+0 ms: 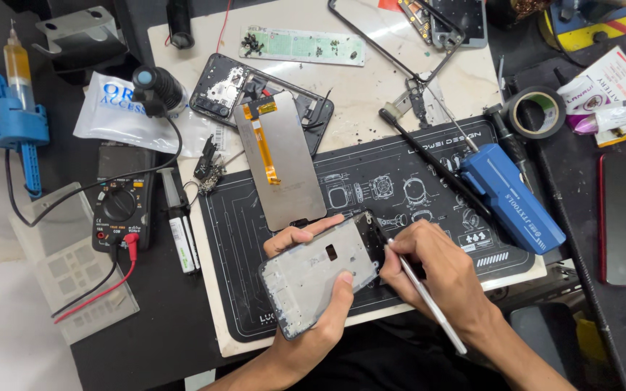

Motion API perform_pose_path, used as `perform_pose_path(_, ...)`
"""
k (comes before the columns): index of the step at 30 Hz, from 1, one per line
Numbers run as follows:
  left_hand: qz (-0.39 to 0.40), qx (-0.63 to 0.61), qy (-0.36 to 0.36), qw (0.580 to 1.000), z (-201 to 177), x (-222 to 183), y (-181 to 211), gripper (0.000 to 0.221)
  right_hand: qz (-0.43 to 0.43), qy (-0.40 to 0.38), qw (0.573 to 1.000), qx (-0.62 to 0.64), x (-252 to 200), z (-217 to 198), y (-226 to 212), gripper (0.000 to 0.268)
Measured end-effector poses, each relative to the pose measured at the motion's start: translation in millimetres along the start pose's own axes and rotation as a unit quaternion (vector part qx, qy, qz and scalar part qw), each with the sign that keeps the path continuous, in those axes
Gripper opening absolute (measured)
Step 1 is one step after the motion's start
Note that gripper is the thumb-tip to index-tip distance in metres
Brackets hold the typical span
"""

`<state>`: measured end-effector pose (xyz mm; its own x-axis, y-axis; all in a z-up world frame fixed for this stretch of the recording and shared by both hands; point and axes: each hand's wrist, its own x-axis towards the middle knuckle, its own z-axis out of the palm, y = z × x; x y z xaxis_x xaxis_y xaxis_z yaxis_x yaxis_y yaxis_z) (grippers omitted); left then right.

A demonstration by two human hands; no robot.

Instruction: The person prys internal components from a smartphone frame using a thin metal tool and applies adhesive from a small tube to the edges of the frame.

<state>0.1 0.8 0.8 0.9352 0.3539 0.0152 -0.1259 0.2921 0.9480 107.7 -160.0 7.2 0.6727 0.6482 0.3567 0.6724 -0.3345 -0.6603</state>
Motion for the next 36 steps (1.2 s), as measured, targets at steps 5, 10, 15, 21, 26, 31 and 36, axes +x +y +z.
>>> perform_pose_path(5, 0.003, 0.008, 0.002, 1.000, 0.8, 0.9, -0.8, 0.056, -0.002, -0.001, 1.000, 0.009, -2.4, -0.7, 1.6, 0.022)
perform_pose_path(10, -0.005, 0.010, 0.002, 1.000, 0.7, 0.3, -1.2, 0.056, 0.002, -0.001, 1.000, 0.013, -3.5, -0.8, 1.9, 0.022)
perform_pose_path(15, 0.002, 0.007, 0.008, 1.000, 1.5, -0.5, -3.2, 0.056, -0.001, 0.001, 1.000, 0.014, -2.1, -1.6, 2.1, 0.022)
perform_pose_path(21, -0.008, 0.004, 0.024, 1.000, 2.5, 0.1, -6.0, 0.057, -0.009, 0.012, 1.000, 0.013, 0.5, -4.3, -2.8, 0.024)
perform_pose_path(26, -0.018, 0.040, 0.039, 0.998, 1.3, -2.4, -12.2, 0.058, -0.016, 0.017, 1.000, 0.016, 1.3, -5.5, -4.7, 0.024)
perform_pose_path(31, 0.018, 0.056, 0.011, 0.998, -1.2, -0.2, -15.9, 0.071, -0.013, 0.014, 1.000, 0.002, -0.1, -5.4, -4.4, 0.025)
perform_pose_path(36, 0.011, 0.093, 0.026, 0.995, -7.0, -6.1, -2.4, 0.105, -0.001, 0.017, 1.000, 0.021, 0.7, -7.0, -4.3, 0.025)
